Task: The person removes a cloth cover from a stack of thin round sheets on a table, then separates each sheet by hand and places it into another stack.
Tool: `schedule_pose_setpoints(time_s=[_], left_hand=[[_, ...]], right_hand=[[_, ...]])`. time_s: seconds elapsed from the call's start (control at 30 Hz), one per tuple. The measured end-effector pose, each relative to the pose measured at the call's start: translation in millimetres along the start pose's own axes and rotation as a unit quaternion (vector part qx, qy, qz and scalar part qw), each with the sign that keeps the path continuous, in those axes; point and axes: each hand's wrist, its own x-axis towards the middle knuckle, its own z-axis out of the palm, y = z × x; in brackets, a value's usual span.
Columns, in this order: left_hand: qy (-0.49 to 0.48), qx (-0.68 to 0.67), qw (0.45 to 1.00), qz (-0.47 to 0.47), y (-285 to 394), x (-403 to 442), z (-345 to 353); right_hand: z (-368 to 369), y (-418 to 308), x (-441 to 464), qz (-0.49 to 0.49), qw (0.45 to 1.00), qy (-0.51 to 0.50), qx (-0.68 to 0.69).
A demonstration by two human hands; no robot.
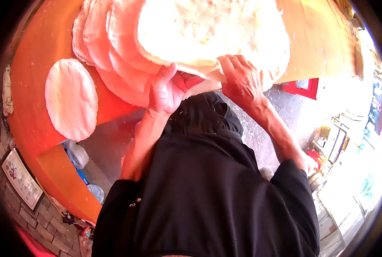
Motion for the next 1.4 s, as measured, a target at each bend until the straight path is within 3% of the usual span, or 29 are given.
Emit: schedule_pose_setpoints(time_s=[0.07, 0.13, 0.2, 0.27, 0.33, 0.37, 0.43, 0.5, 0.53, 0.6, 0.67, 0.7, 0.77, 0.8, 0.83, 0.9, 0.93, 1.0, 1.03, 1.1, 1.13, 1.3, 1.4], left_hand=[[0.002, -0.016, 0.999, 0.03, -4, 10, -12], [0.009, -0.025, 0.999, 0.02, -6, 11, -20], [0.062, 0.102, 0.992, 0.029, -4, 5, -25], [0.08, 0.115, 0.99, 0.023, -3, -2, -27], [0.126, 0.248, 0.961, 0.009, 1, -8, -24], [0.162, 0.231, 0.959, 0.0, 3, -12, -21], [0.213, 0.262, 0.941, 0.031, 5, -22, -25], [0.321, 0.316, 0.891, 0.053, 9, -35, -26], [0.324, 0.316, 0.89, 0.055, 10, -38, -35], [0.354, 0.181, 0.913, 0.092, 12, -41, -53], [0.311, 0.151, 0.932, 0.104, 17, -37, -60], [0.294, 0.135, 0.941, 0.103, 14, -33, -62], [0.287, 0.144, 0.942, 0.099, 9, -26, -56], [0.286, 0.144, 0.942, 0.102, 8, -24, -53], [0.296, 0.155, 0.937, 0.099, 8, -25, -51], [0.329, 0.204, 0.914, 0.122, 6, -22, -44], [0.33, 0.203, 0.914, 0.125, 6, -20, -46], [0.332, 0.179, 0.916, 0.138, 2, -23, -52], [0.321, 0.18, 0.921, 0.126, 2, -23, -54], [0.32, 0.158, 0.929, 0.095, 2, -21, -46], [0.317, 0.137, 0.937, 0.056, 0, -23, -42], [0.268, 0.16, 0.949, 0.042, -12, -17, -60], [0.206, 0.098, 0.97, 0.085, -9, -17, -53]], right_hand=[[-4, 5, 11, -0.002, 0.999, -0.051, -0.014], [-27, 29, 35, -0.061, 0.981, -0.103, -0.152], [-85, 37, 69, -0.006, 0.98, -0.056, -0.19], [-129, 28, 87, 0.036, 0.984, 0.048, -0.166], [-152, -1, 89, 0.041, 0.984, 0.148, -0.093], [-146, -10, 87, 0.01, 0.985, 0.142, -0.093], [-116, -9, 82, -0.112, 0.984, 0.065, -0.123], [-61, 4, 72, -0.047, 0.99, -0.062, -0.119], [-27, 22, 65, -0.032, 0.99, -0.103, -0.095], [-1, 30, 62, -0.065, 0.982, -0.15, -0.093], [-16, 35, 73, -0.075, 0.95, -0.171, -0.25], [-34, 39, 81, -0.073, 0.968, -0.108, -0.215], [-67, 45, 96, -0.03, 0.997, 0.059, 0.028], [-103, 3, 114, -0.041, 0.989, 0.034, -0.137], [-96, -16, 113, -0.043, 0.989, 0.035, -0.136], [-63, -37, 105, -0.048, 0.984, -0.066, -0.158], [-32, -38, 101, -0.078, 0.984, -0.091, -0.129], [18, -32, 86, -0.046, 0.984, -0.166, -0.045], [28, -29, 76, -0.05, 0.984, -0.167, -0.045], [32, -16, 57, -0.091, 0.996, -0.008, -0.012], [26, -14, 51, -0.056, 0.998, -0.009, -0.002], [34, -1, 58, -0.051, 0.998, -0.041, -0.012], [35, -14, 63, -0.083, 0.996, 0.009, 0.041]])
